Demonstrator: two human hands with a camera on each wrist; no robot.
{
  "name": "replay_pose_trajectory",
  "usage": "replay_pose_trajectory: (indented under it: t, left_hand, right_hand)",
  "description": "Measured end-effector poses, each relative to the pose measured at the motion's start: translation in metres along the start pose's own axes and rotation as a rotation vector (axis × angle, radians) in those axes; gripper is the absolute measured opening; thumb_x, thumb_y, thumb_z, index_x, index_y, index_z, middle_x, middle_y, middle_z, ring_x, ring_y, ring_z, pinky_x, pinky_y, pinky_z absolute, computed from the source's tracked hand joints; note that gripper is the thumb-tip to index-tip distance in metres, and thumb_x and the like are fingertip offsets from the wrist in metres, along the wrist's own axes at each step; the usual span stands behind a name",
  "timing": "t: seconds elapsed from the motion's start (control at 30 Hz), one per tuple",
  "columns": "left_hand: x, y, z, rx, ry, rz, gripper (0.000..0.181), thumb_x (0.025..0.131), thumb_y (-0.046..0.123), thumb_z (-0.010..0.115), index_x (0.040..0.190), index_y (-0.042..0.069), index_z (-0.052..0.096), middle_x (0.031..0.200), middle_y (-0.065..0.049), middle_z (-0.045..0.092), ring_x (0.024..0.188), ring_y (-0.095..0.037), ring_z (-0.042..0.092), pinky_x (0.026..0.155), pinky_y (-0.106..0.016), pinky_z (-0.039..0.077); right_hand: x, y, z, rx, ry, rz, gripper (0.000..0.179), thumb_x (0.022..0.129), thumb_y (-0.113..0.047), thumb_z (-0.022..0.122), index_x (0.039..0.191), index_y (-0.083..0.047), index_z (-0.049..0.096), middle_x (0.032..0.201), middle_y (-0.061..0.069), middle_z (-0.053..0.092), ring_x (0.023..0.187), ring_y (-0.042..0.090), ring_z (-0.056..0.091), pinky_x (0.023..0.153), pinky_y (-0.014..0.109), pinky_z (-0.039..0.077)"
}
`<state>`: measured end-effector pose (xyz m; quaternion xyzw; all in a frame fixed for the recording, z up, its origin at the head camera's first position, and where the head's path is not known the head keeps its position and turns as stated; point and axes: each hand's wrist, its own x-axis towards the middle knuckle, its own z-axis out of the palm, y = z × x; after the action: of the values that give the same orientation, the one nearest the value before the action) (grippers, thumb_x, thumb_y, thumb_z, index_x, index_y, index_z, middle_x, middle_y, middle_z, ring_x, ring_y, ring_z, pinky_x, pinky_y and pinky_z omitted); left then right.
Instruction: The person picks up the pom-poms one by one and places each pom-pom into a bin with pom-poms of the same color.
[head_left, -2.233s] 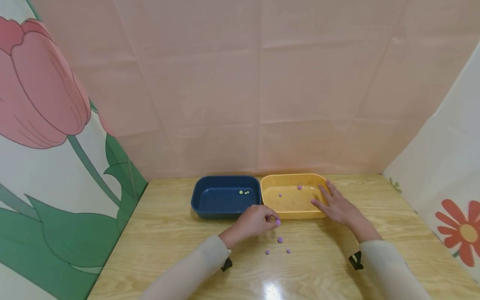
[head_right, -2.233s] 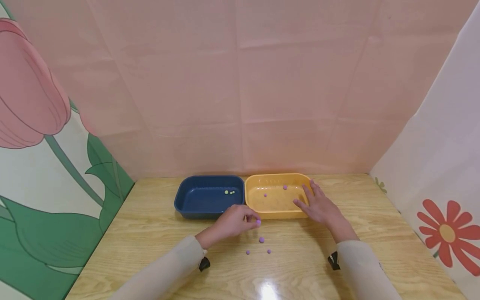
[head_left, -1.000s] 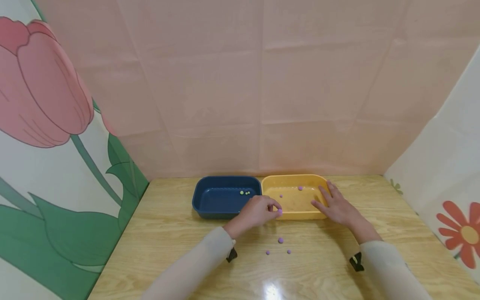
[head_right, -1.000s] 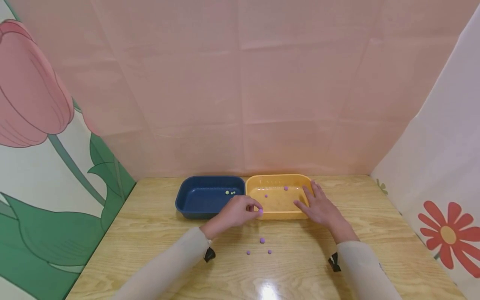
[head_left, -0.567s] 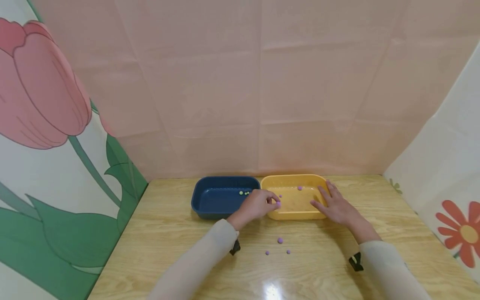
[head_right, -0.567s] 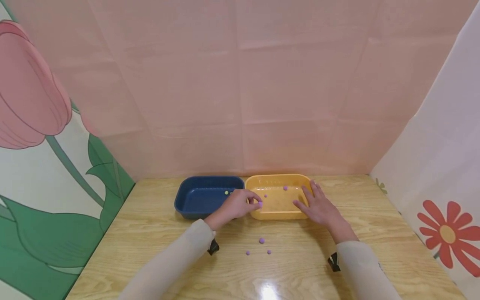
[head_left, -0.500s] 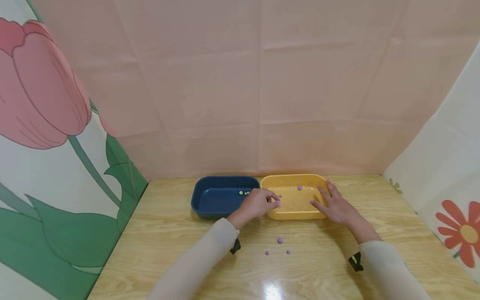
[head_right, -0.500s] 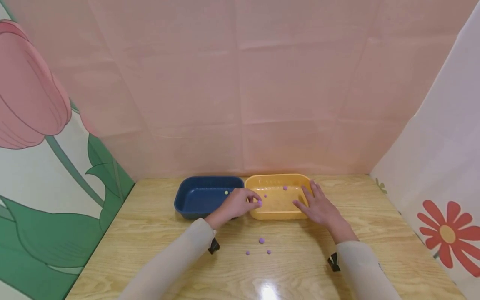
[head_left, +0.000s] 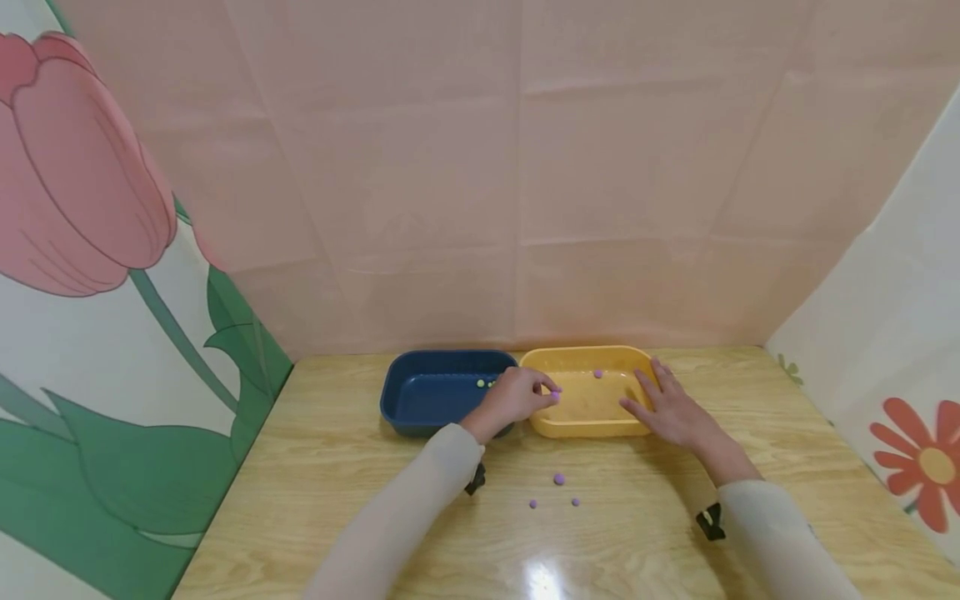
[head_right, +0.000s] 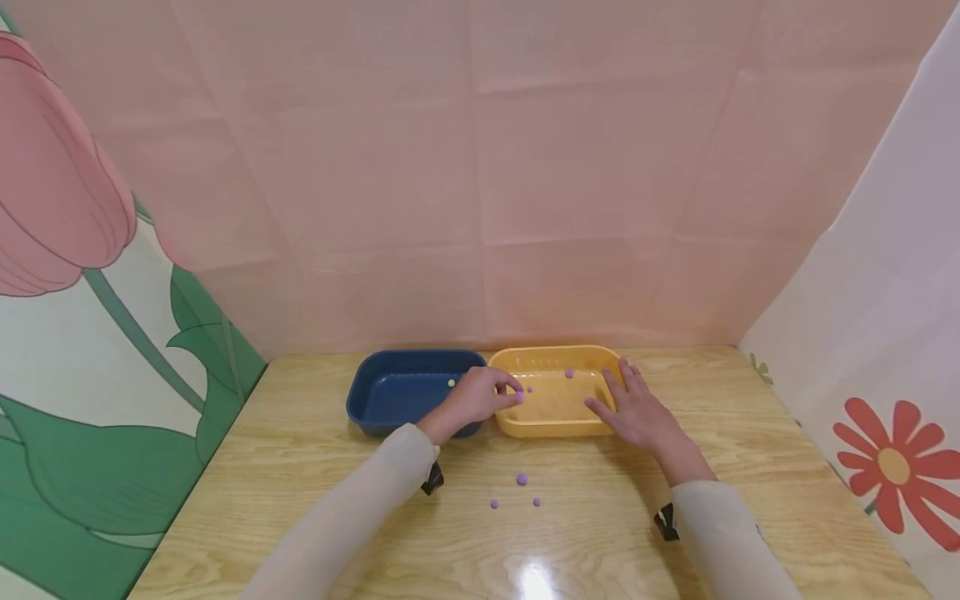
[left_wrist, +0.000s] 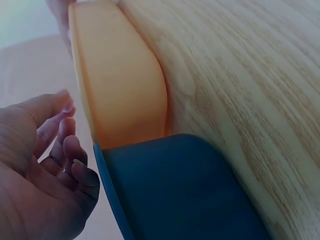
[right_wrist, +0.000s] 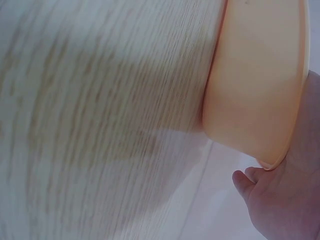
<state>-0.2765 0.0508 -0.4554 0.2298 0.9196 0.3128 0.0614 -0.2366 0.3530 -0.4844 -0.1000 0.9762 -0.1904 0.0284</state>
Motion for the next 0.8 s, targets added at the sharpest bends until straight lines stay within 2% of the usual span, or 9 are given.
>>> replay_pose_trajectory:
  t: [0.13, 0.27, 0.43, 0.57, 0.8]
  left_hand:
    - [0.002, -0.001, -0.002, 0.019, 0.007, 0.003, 0.017, 0.095, 0.041, 0.071, 0.103, 0.029, 0.081, 0.072, 0.009, 0.06, 0.059, -0.008, 0.051, 0.052, -0.023, 0.041]
    - [0.004, -0.003, -0.002, 0.012, 0.002, 0.003, 0.019, 0.096, 0.041, 0.07, 0.105, 0.027, 0.08, 0.073, 0.009, 0.06, 0.06, -0.008, 0.052, 0.052, -0.023, 0.042]
    - [0.005, -0.005, -0.003, -0.003, -0.02, 0.007, 0.032, 0.097, 0.038, 0.07, 0.125, 0.024, 0.074, 0.078, 0.01, 0.061, 0.06, -0.007, 0.053, 0.05, -0.024, 0.043]
    - [0.003, -0.005, -0.006, 0.014, -0.035, 0.003, 0.046, 0.097, 0.038, 0.07, 0.141, 0.027, 0.063, 0.076, 0.008, 0.06, 0.057, -0.008, 0.053, 0.048, -0.024, 0.042]
    - [-0.002, -0.005, -0.013, 0.054, -0.014, 0.034, 0.05, 0.097, 0.036, 0.071, 0.145, 0.029, 0.058, 0.073, 0.008, 0.06, 0.056, -0.009, 0.053, 0.049, -0.025, 0.042]
  right_hand:
    - [0.0, -0.002, 0.0, 0.001, 0.003, 0.001, 0.09, 0.103, -0.062, 0.041, 0.16, 0.003, 0.015, 0.165, 0.029, -0.012, 0.15, 0.054, -0.004, 0.108, 0.078, 0.017]
    - [0.001, 0.0, 0.001, 0.003, 0.005, 0.0, 0.09, 0.103, -0.062, 0.041, 0.16, 0.003, 0.015, 0.165, 0.029, -0.012, 0.15, 0.054, -0.004, 0.107, 0.078, 0.018]
    - [0.002, 0.003, 0.002, 0.001, 0.008, 0.0, 0.091, 0.103, -0.062, 0.04, 0.16, 0.003, 0.015, 0.165, 0.03, -0.011, 0.149, 0.055, -0.003, 0.108, 0.078, 0.018]
    - [0.002, 0.003, 0.003, 0.006, 0.005, 0.005, 0.091, 0.103, -0.063, 0.04, 0.16, 0.003, 0.015, 0.165, 0.029, -0.012, 0.149, 0.055, -0.003, 0.108, 0.078, 0.016]
    - [0.002, 0.003, 0.003, 0.017, 0.007, 0.006, 0.091, 0.102, -0.064, 0.04, 0.16, 0.002, 0.015, 0.165, 0.029, -0.012, 0.149, 0.055, -0.003, 0.107, 0.079, 0.015]
